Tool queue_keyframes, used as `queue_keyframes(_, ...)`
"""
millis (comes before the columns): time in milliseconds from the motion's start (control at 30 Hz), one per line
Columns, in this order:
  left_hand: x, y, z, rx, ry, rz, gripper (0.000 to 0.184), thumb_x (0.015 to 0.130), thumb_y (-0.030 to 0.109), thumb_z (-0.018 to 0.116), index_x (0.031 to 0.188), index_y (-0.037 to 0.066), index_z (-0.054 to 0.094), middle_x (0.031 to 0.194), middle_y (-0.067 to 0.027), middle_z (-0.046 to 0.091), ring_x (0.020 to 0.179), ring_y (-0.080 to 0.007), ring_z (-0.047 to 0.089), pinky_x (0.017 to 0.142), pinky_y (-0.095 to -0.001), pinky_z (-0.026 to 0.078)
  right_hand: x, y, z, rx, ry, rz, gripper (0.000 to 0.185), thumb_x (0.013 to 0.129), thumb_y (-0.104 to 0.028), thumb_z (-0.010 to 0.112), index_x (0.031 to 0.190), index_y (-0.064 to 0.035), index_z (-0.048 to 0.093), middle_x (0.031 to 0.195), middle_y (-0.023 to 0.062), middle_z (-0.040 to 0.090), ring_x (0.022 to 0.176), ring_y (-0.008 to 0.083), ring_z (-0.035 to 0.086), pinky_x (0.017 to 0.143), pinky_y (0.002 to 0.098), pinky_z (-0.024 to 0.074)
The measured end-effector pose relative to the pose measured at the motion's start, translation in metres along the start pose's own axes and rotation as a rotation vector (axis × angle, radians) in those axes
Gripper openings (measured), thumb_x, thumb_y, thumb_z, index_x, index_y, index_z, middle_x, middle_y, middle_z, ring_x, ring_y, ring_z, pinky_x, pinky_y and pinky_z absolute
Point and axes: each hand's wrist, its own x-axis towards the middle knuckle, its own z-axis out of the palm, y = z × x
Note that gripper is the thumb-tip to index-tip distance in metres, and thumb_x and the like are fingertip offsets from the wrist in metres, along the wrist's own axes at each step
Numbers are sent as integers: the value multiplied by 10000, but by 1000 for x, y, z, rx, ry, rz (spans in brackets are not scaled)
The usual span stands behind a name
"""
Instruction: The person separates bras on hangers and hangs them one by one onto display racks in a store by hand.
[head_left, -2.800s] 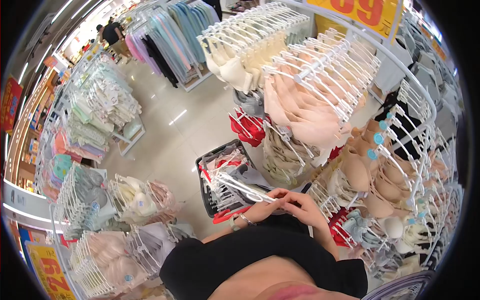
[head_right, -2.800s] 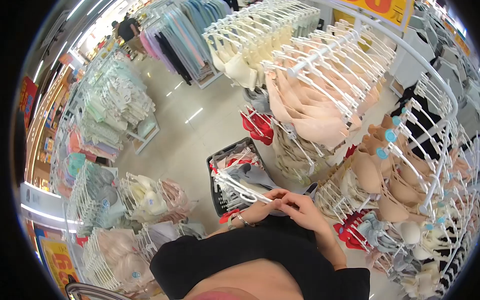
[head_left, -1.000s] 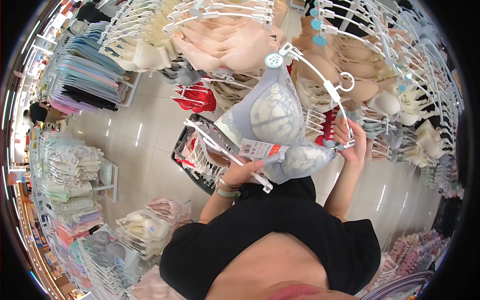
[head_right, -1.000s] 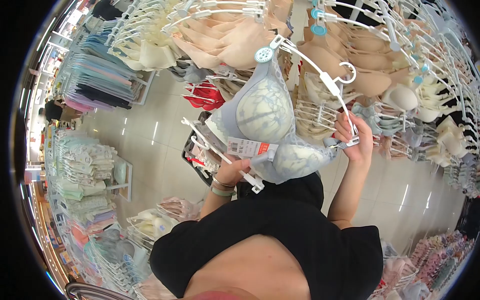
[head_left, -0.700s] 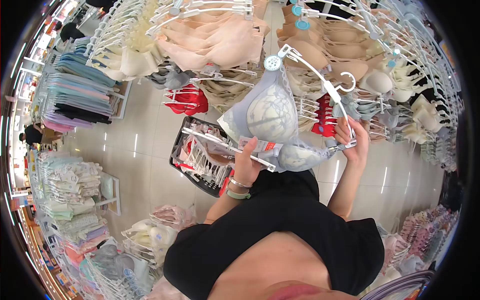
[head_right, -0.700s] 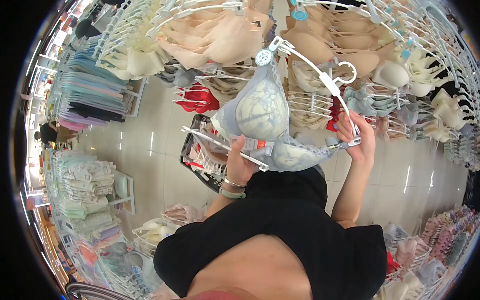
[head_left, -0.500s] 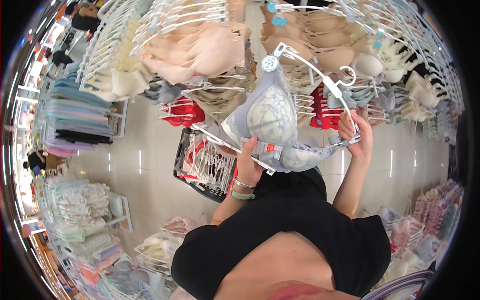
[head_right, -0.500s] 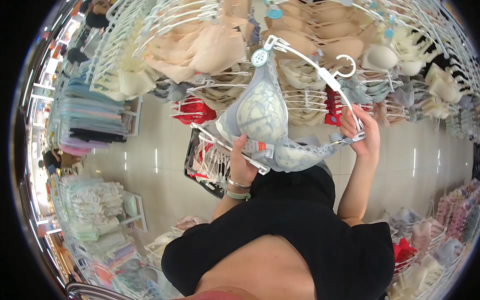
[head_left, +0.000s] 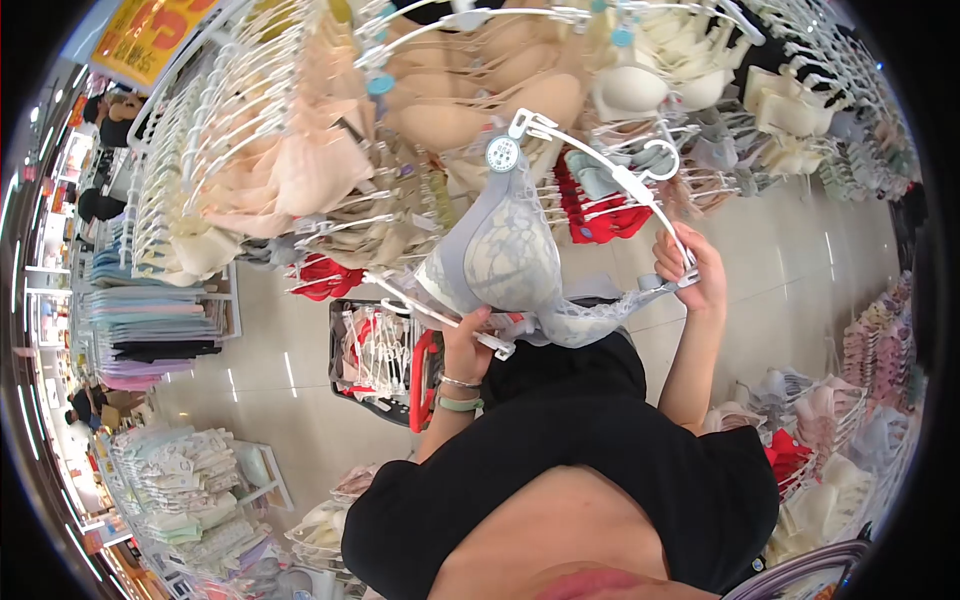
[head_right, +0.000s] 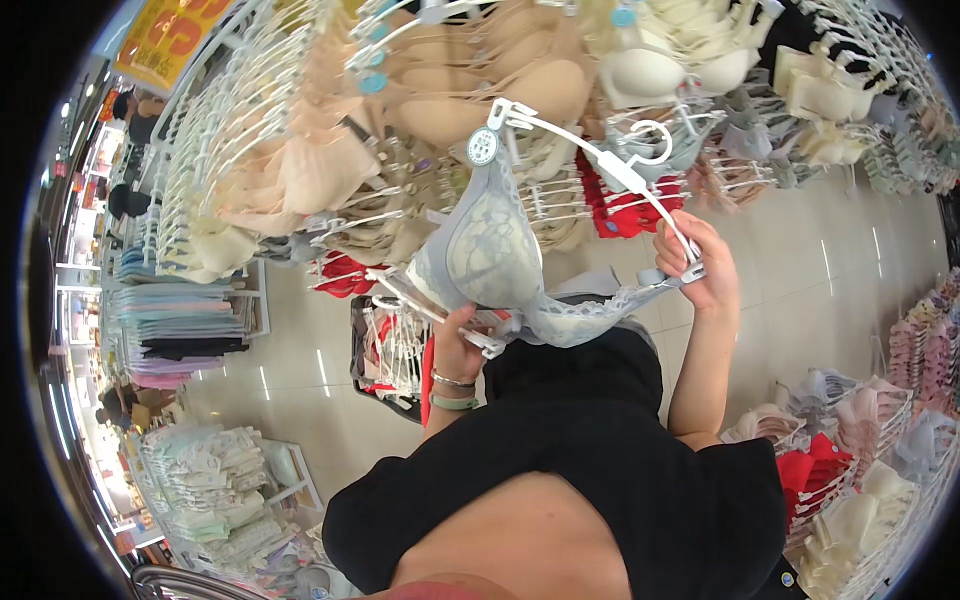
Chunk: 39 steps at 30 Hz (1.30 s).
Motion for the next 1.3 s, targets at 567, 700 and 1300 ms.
queue_keyframes(567,21,-165,148,271,-347,-184,528,744,-12,506,1237,-4,316,1174,-141,460,1078,-268,468,915,-397,390,-155,-133,-142,3,125,-268,206,849,-132,432,709,19,442,572,23,363,466,75,329,392,202,284)
queue_keyframes(700,17,-199,173,276,-412,-331,527,758,1,501,1246,-2,303,1169,-140,465,1066,-269,480,892,-401,411,-204,-142,-166,50,265,-332,209,856,-131,417,710,18,423,571,22,351,470,73,319,392,200,279)
queue_keyframes(1300,-14,-222,183,305,-446,-361,505,735,-25,497,1214,-22,338,1141,-161,480,1021,-259,519,832,-365,454,-228,-145,-217,173,260,-272,236,873,-135,386,702,14,451,555,7,338,455,74,304,398,204,275)
